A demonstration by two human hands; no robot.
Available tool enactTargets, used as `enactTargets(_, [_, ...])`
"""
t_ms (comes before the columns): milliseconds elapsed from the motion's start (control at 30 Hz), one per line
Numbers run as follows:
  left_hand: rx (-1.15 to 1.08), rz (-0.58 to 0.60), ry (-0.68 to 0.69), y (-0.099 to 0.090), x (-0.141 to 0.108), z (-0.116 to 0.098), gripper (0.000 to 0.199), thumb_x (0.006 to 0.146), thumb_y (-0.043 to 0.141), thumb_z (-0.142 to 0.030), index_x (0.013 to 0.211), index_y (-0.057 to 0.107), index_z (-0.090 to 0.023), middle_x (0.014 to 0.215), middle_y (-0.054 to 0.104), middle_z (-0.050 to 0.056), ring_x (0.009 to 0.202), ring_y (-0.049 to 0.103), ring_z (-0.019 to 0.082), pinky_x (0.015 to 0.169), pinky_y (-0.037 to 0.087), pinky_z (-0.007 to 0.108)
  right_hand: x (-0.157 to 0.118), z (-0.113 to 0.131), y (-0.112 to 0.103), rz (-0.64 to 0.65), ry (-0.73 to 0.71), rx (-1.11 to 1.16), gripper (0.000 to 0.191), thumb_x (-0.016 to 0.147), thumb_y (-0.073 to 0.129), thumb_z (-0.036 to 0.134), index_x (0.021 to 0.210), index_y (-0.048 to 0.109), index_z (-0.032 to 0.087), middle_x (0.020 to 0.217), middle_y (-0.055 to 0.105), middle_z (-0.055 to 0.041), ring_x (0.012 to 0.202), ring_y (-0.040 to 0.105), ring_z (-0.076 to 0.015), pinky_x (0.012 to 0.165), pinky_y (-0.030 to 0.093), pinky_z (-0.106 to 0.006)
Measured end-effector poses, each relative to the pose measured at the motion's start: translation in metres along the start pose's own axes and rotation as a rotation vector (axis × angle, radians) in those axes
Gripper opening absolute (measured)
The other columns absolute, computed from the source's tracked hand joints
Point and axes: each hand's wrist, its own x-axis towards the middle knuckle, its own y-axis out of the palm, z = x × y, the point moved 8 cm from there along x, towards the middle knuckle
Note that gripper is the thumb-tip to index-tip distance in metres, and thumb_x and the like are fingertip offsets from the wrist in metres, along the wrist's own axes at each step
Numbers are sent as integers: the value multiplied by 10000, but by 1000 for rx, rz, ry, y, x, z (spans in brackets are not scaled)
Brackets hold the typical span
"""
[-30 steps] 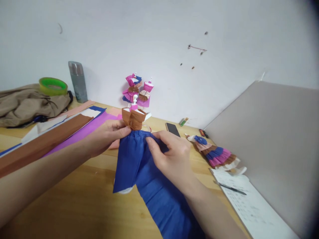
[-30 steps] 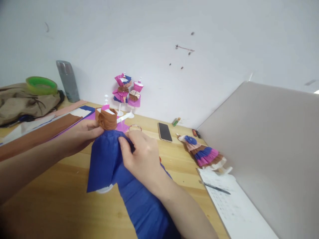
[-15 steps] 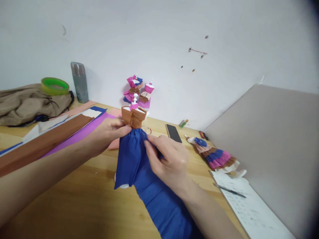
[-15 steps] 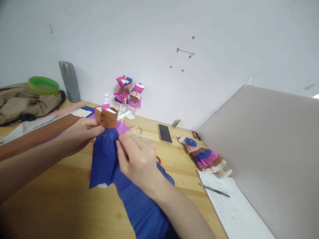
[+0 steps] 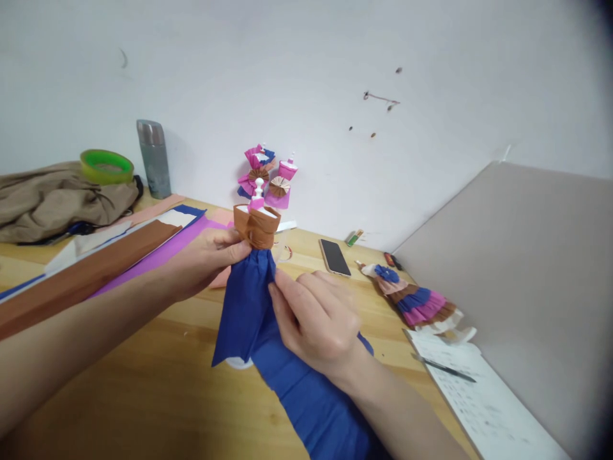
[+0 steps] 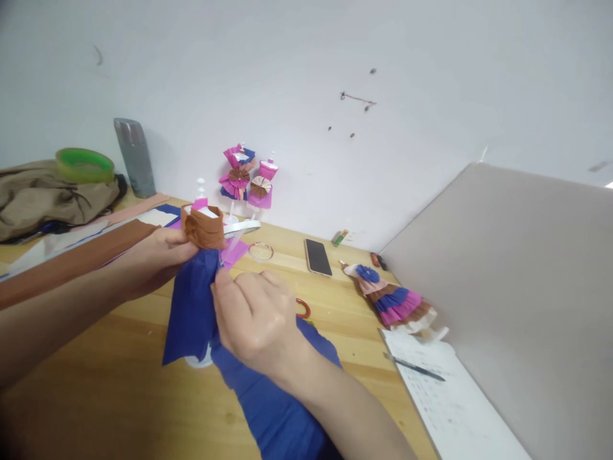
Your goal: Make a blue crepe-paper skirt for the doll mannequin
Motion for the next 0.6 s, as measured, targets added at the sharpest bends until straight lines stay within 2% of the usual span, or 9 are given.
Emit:
enactTargets(167, [-87, -3, -108, -12, 4, 20, 300, 801, 719, -372, 1009, 749, -158, 965, 753, 85, 883, 700, 224, 810, 561, 310, 1, 4, -2, 7, -4, 6, 119, 905, 556, 139, 887, 662, 89, 547, 544, -5, 498, 458, -125, 481, 363, -288])
enactTargets(333, [-105, 38, -57, -27, 9, 33, 296, 813, 716, -282, 1085, 721, -166, 1051, 742, 109, 935, 703, 249, 823, 566, 328, 0, 11, -5, 1, -39, 23, 118, 883, 581, 117, 914, 670, 45, 551, 547, -14, 513, 469, -135, 471, 358, -306])
enactTargets(467, [-148, 179, 45, -21, 9, 26, 268, 814, 717, -245, 1069, 731, -166, 1154, 715, 107, 1081, 660, 254, 909, 537, 301, -2, 20, -5, 33, -75, 58, 122, 861, 592, 91, 943, 660, 32, 559, 544, -8, 526, 463, -136, 468, 355, -306])
enactTargets(600, [-205, 299, 114, -9, 6, 17, 411, 769, 771, -290, 1138, 698, -125, 1164, 706, 133, 1115, 645, 240, 950, 507, 266, -3, 26, -7, 57, -93, 81, 130, 846, 595, 86, 950, 652, 31, 558, 523, 6, 514, 447, -130, 466, 356, -305])
